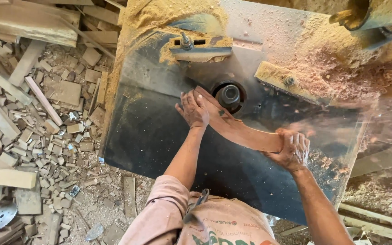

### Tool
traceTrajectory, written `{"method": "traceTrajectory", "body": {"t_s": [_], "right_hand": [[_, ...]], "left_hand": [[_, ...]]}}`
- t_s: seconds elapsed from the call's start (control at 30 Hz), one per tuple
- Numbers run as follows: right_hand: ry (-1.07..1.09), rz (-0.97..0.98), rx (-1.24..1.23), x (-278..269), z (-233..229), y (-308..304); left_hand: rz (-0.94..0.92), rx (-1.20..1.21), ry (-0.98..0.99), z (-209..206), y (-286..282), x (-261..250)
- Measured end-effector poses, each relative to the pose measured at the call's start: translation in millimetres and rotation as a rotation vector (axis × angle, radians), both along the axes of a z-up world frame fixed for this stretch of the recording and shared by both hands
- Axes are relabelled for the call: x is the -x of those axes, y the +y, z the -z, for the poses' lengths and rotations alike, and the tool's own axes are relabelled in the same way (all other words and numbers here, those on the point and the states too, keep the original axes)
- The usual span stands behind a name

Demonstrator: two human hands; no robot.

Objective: The person uses a router table to shape a curved piece of wood. They guide the wood against the spinning router bit, repeatedly flipping and repositioning it to smooth both edges and surfaces.

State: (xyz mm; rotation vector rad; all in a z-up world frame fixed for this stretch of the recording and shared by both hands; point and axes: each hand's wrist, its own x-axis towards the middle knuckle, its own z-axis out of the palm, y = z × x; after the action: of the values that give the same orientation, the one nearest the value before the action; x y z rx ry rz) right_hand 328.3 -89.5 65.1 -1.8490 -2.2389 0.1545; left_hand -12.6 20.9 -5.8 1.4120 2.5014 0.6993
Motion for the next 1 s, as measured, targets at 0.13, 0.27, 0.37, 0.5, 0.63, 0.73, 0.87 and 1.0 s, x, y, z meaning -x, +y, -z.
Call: {"method": "traceTrajectory", "body": {"t_s": [0.13,0.27,0.37,0.5,0.63,0.73,0.87,1.0], "right_hand": [[0.037,-0.003,-0.019,-7.8,23.8,-1.9],[0.112,-0.015,-0.001,-5.3,26.3,0.2],[0.100,-0.022,-0.005,-4.5,29.7,4.6],[0.123,-0.028,-0.016,-0.1,28.5,5.5],[0.079,-0.019,-0.048,4.4,29.0,10.8],[0.106,-0.036,-0.058,7.0,26.5,12.7],[0.112,-0.040,-0.099,8.5,27.9,14.4],[0.119,-0.047,-0.104,12.2,27.8,17.6]], "left_hand": [[0.017,0.020,-0.020,-2.7,1.8,4.2],[0.014,0.005,-0.019,-4.2,5.3,6.2],[0.008,-0.019,-0.015,-4.2,9.3,7.5],[0.000,-0.006,-0.012,-2.4,11.4,10.4],[0.010,0.004,-0.011,2.6,16.3,16.4],[0.008,0.053,-0.016,-1.7,17.5,17.7],[-0.002,0.026,0.008,1.8,19.8,20.2],[-0.001,0.056,0.000,3.8,23.0,24.8]]}}
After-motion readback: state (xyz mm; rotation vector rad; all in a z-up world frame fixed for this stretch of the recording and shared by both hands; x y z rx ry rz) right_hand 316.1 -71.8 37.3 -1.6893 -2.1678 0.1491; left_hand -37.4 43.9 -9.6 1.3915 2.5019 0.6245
